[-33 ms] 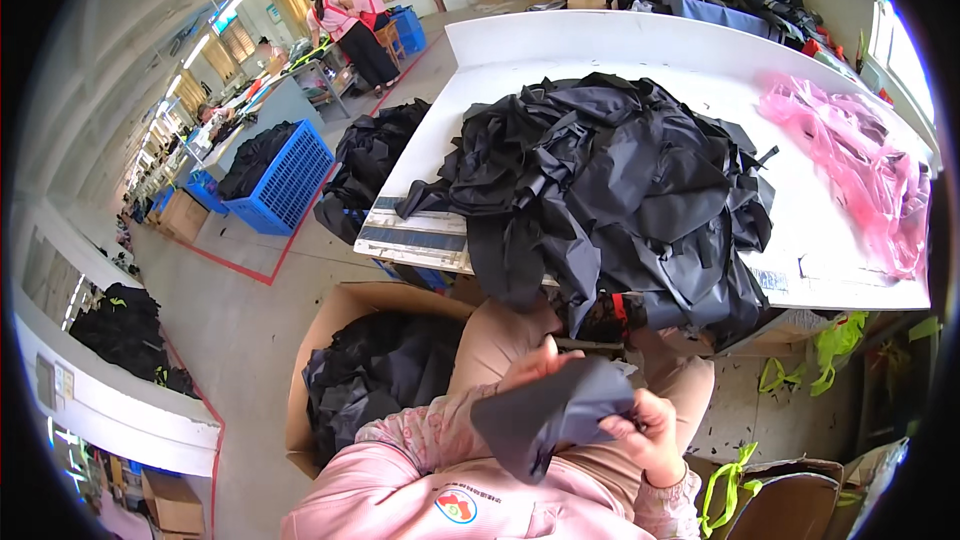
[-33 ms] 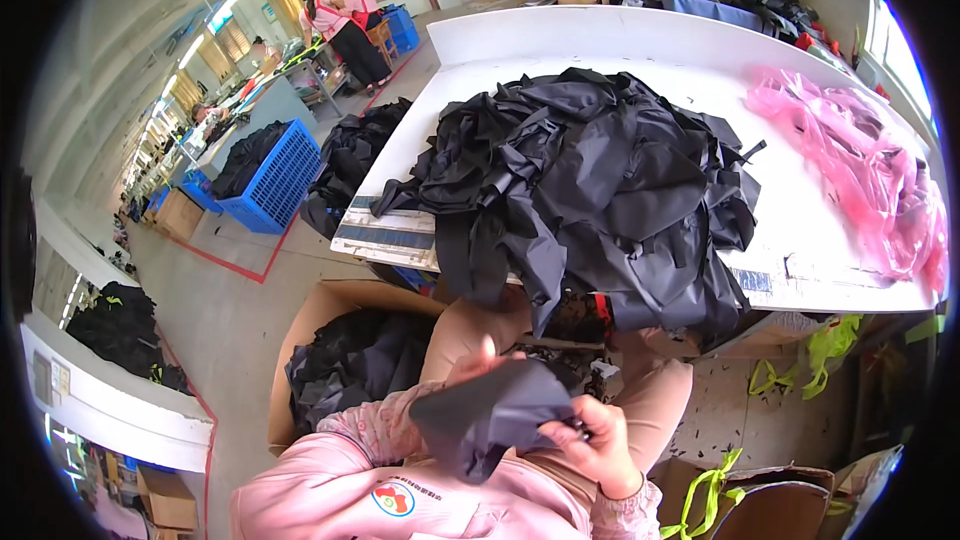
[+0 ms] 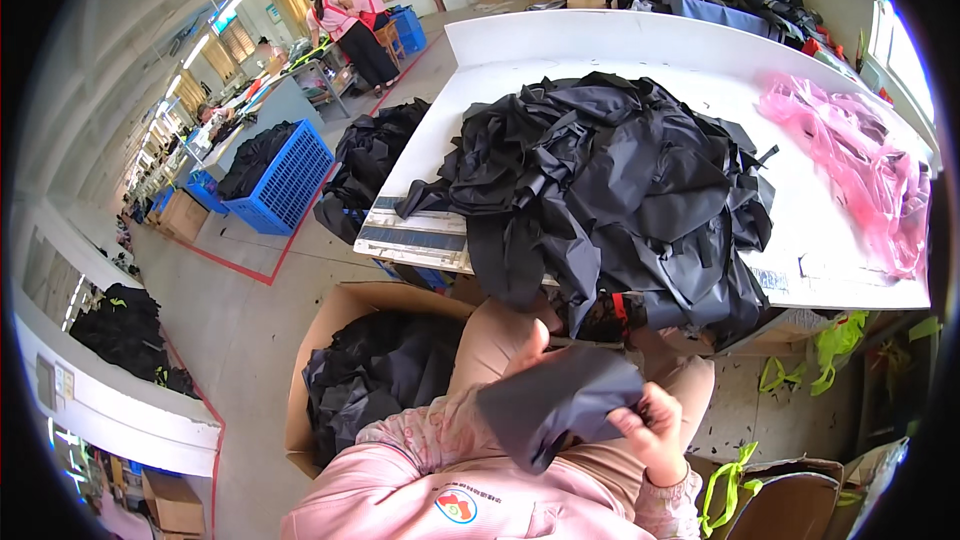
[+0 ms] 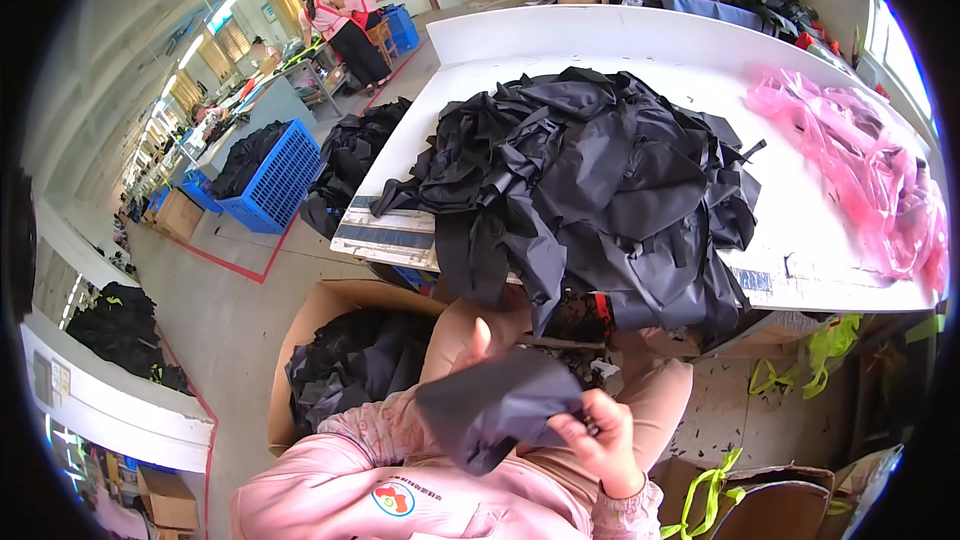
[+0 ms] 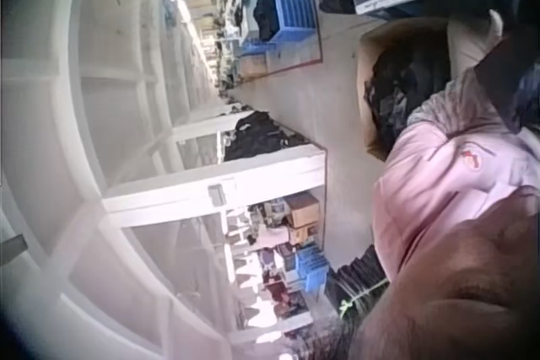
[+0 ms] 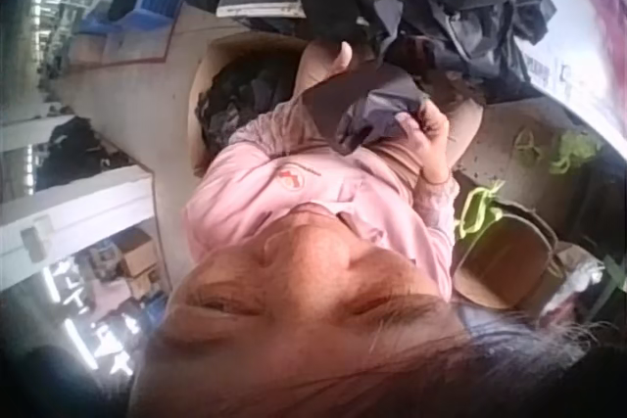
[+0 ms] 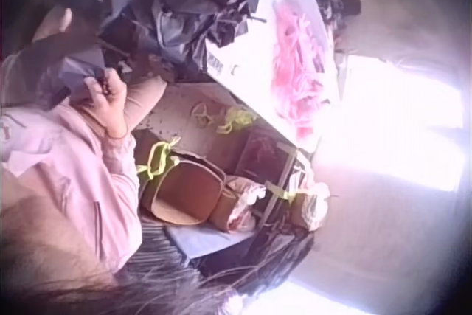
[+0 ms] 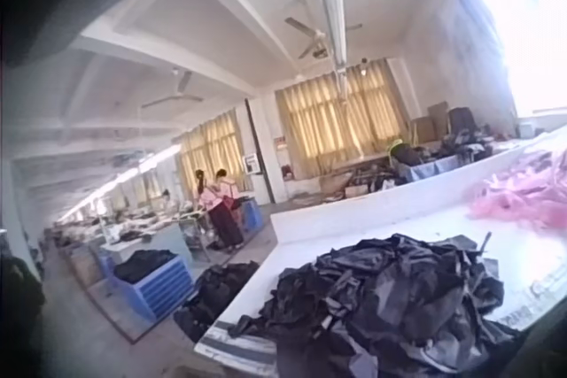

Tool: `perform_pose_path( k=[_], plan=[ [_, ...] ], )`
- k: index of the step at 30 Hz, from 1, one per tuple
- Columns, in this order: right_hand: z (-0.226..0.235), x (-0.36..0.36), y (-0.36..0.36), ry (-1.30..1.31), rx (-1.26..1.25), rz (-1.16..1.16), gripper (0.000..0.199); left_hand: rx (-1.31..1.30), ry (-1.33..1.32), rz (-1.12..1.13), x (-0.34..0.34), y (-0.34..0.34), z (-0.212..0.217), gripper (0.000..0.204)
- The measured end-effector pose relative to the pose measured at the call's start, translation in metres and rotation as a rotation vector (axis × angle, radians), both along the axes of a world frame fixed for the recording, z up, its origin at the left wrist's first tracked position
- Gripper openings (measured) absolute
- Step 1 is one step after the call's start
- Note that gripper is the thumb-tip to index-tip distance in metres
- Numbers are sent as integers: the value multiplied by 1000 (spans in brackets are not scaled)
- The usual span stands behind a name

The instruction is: The recorder uses scissors to trim excess threads and material from black fabric pieces at a factory workstation.

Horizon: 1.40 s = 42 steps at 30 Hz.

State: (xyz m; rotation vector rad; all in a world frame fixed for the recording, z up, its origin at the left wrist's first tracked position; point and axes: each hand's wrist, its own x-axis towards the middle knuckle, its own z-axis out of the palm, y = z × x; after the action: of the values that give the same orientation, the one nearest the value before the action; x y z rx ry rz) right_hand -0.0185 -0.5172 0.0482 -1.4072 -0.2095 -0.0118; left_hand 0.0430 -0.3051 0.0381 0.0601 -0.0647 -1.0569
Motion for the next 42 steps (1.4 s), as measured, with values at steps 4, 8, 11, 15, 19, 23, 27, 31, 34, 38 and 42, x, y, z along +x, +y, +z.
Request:
perform_pose_path(
  k=[4, 8, 11, 15, 19, 23, 27, 31, 34, 38, 42],
  plan=[
    [5, 10, 2, 92, 304, -321, 18, 168, -30, 145, 8, -5, -32, 102],
    [1, 10, -6, 142, 420, -375, 15, 238, -597, 76, 3, -2, -64, 104],
    [-4, 9, -3, 145, 458, -367, 22, 565, -933, 206, -7, -12, -53, 103],
    [3, 11, 9, 107, 461, -352, 35, 648, -838, 228, 1, -15, -67, 60],
    [-5, 7, 4, 109, 314, -309, 20, 756, -782, 317, 11, -15, -56, 35],
    [-6, 7, -12, 40, 162, -393, 17, 832, -654, 368, 26, -3, -47, 27],
    [-11, 14, -26, 49, 159, -432, 15, 837, -762, 353, 37, 4, -27, 24],
    [-7, 17, -29, 51, 68, -481, 16, 723, -765, 301, 36, 8, -14, 25],
    [-8, 17, -33, 13, 1, -512, 15, 796, -797, 380, 35, 7, -11, 28],
    [-7, 14, -39, 66, -63, -522, 14, 813, -796, 478, 38, 7, -6, 35],
    [-16, 20, -46, -128, -145, -770, 7, 916, -899, 581, 37, -3, -6, 25]
  ],
)
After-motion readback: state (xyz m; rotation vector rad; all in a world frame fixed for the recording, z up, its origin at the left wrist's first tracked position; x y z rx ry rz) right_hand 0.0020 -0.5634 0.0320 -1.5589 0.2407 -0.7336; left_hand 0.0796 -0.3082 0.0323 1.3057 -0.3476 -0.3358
